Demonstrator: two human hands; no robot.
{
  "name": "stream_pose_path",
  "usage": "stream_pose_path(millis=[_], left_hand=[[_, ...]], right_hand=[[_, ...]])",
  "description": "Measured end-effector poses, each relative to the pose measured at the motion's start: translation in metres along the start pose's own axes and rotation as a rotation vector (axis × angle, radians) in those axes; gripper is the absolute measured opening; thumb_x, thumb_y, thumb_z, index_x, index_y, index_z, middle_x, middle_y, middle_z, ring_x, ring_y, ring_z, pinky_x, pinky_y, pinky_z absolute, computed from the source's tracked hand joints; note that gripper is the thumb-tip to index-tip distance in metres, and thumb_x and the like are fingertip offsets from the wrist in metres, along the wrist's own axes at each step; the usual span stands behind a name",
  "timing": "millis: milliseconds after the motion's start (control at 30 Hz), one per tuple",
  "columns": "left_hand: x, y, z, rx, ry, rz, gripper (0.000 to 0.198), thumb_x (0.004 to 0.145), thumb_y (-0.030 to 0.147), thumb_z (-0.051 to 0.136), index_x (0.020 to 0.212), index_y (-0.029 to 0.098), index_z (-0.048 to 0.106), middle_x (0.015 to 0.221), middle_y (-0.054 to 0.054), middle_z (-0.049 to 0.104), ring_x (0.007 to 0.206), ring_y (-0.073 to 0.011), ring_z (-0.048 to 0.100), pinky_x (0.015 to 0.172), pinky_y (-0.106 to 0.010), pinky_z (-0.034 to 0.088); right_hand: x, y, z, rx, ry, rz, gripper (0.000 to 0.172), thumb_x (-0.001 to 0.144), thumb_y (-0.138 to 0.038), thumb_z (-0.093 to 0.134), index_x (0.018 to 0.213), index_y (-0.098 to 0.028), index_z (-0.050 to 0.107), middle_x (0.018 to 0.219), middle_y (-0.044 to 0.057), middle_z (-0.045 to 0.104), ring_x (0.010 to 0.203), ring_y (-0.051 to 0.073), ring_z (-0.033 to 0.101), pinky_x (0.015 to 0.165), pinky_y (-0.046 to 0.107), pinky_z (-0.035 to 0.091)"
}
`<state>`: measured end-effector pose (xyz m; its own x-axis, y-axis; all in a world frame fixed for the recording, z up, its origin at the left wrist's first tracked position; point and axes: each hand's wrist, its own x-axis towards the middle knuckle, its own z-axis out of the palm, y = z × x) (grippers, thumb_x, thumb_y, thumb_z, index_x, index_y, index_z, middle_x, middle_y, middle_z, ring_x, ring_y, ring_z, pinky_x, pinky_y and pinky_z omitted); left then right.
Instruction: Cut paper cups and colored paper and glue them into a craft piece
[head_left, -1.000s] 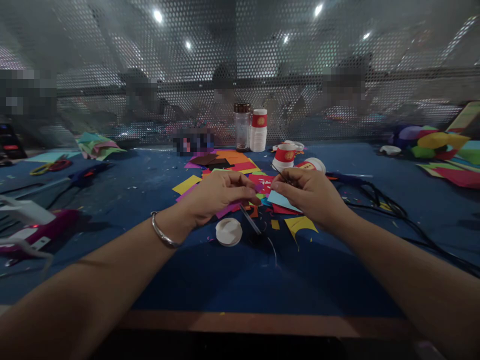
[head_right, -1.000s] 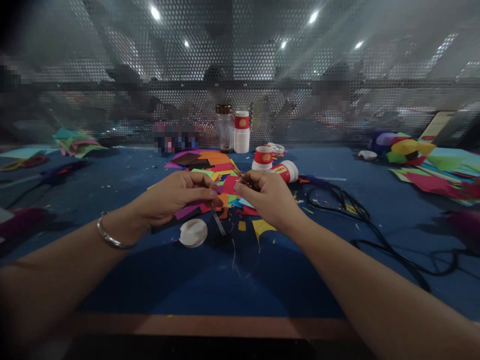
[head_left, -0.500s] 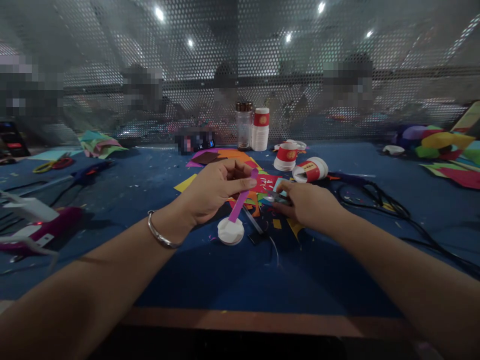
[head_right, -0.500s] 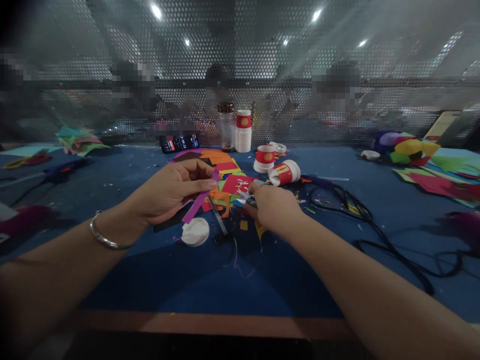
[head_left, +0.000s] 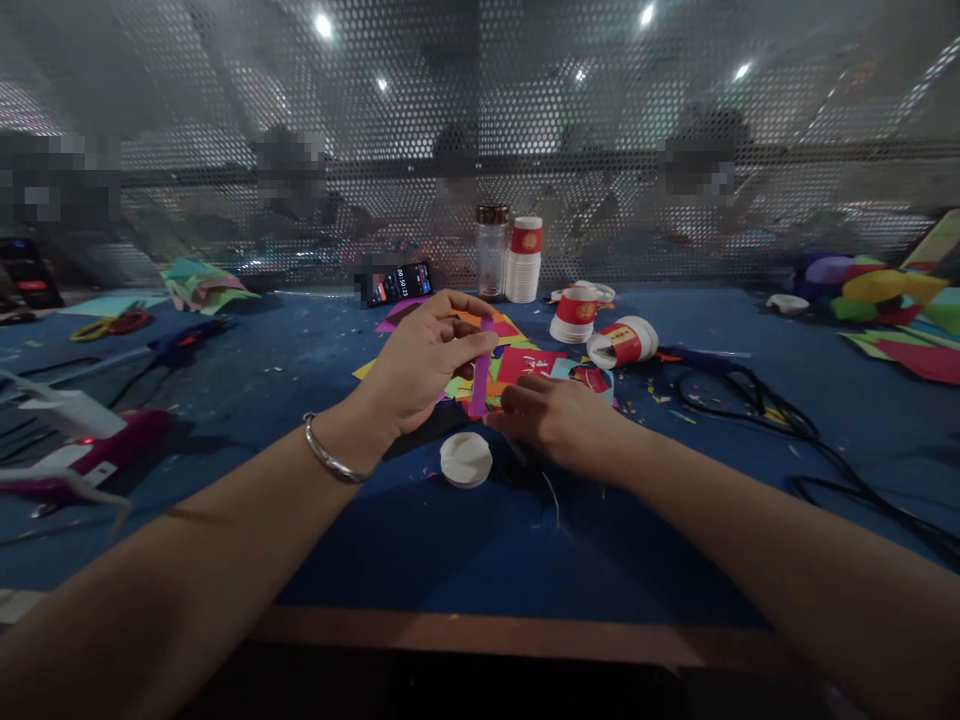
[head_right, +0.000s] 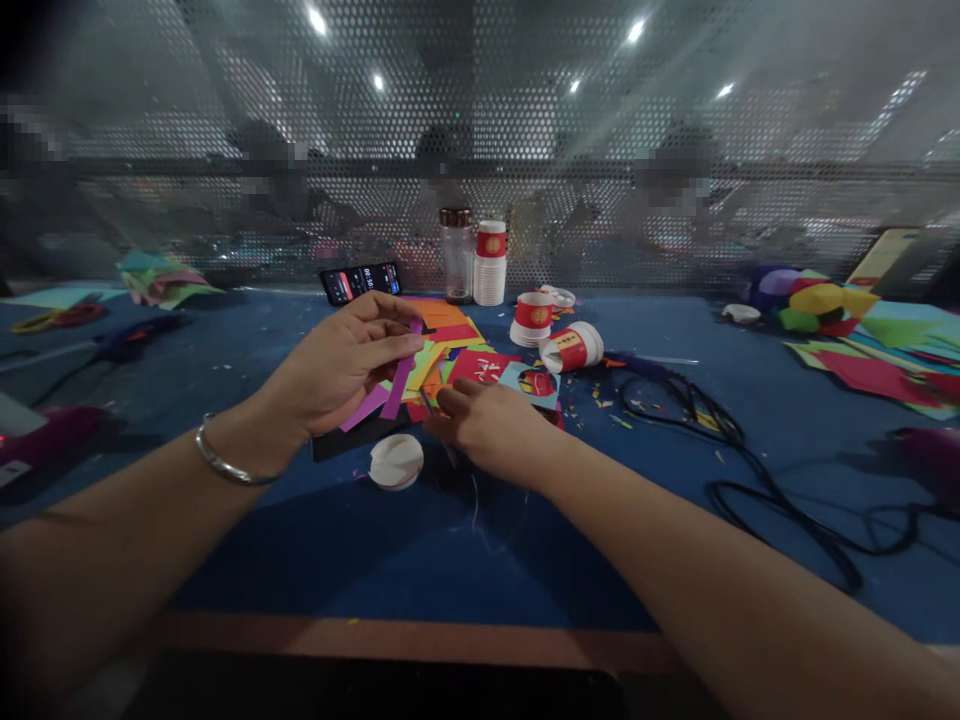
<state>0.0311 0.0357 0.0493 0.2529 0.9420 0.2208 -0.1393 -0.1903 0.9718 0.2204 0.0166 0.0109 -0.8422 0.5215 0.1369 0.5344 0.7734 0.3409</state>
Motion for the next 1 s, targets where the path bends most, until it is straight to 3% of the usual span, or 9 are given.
stream_pose_path(millis=[133,300,567,733,833,900,1000], left_hand=[[0.001,0.000,-0.002,0.028,-0.018,-0.026,0.021,0.074,0.015,0.076,0.085,0.019,0.058,0.072,0.004,0.063,0.059,-0.0079,0.056,0.052,-0.021,0.039],[0.001,0.001,-0.003,0.081,-0.050,-0.040,0.021,0.075,0.018,0.076,0.087,0.019,0.059,0.061,0.005,0.060,0.052,-0.0079,0.052,0.051,-0.022,0.039],[0.001,0.001,-0.003,0.155,-0.045,-0.005,0.018,0.078,0.015,0.074,0.087,0.019,0.059,0.057,0.005,0.058,0.051,-0.0082,0.051,0.051,-0.022,0.038],[0.003,0.003,-0.007,0.201,-0.014,0.046,0.018,0.076,0.018,0.077,0.084,0.019,0.061,0.060,0.004,0.060,0.052,-0.0090,0.053,0.052,-0.023,0.039],[0.001,0.001,-0.005,0.240,-0.006,0.074,0.019,0.076,0.022,0.078,0.084,0.020,0.061,0.061,0.004,0.061,0.054,-0.0098,0.055,0.054,-0.024,0.041],[-0.005,-0.004,0.003,0.252,-0.045,0.064,0.020,0.077,0.023,0.077,0.085,0.020,0.060,0.062,0.003,0.063,0.057,-0.0106,0.057,0.056,-0.024,0.043],[-0.017,-0.015,0.020,0.267,-0.214,-0.016,0.018,0.078,0.022,0.074,0.085,0.019,0.057,0.063,0.002,0.063,0.058,-0.0116,0.059,0.058,-0.025,0.044]], right_hand=[[0.001,0.001,-0.006,-0.002,-0.014,-0.049,0.031,0.101,-0.017,0.043,0.103,-0.017,0.074,0.094,0.013,0.068,0.083,0.021,0.056,0.058,0.032,0.033],[0.002,0.001,-0.011,-0.047,-0.063,-0.062,0.035,0.101,-0.016,0.039,0.101,-0.017,0.074,0.089,0.013,0.066,0.081,0.022,0.057,0.057,0.033,0.033],[0.006,0.004,-0.003,-0.007,0.001,-0.104,0.028,0.101,-0.017,0.043,0.103,-0.018,0.070,0.090,0.011,0.069,0.079,0.019,0.058,0.057,0.031,0.033],[-0.005,0.009,-0.003,0.094,0.138,0.091,0.019,0.097,-0.021,0.047,0.098,-0.017,0.066,0.087,0.010,0.069,0.073,0.018,0.059,0.057,0.029,0.036],[-0.017,0.012,-0.008,0.331,0.422,0.322,0.013,0.092,-0.020,0.048,0.093,-0.018,0.061,0.081,0.006,0.066,0.068,0.016,0.058,0.063,0.029,0.043],[-0.023,0.012,-0.013,0.503,0.568,0.476,0.004,0.088,-0.022,0.052,0.086,-0.021,0.056,0.078,0.003,0.063,0.062,0.014,0.055,0.060,0.029,0.043],[-0.028,0.012,-0.022,0.540,0.614,0.611,0.006,0.083,-0.021,0.057,0.080,-0.023,0.052,0.071,0.000,0.059,0.060,0.015,0.052,0.059,0.030,0.041]])
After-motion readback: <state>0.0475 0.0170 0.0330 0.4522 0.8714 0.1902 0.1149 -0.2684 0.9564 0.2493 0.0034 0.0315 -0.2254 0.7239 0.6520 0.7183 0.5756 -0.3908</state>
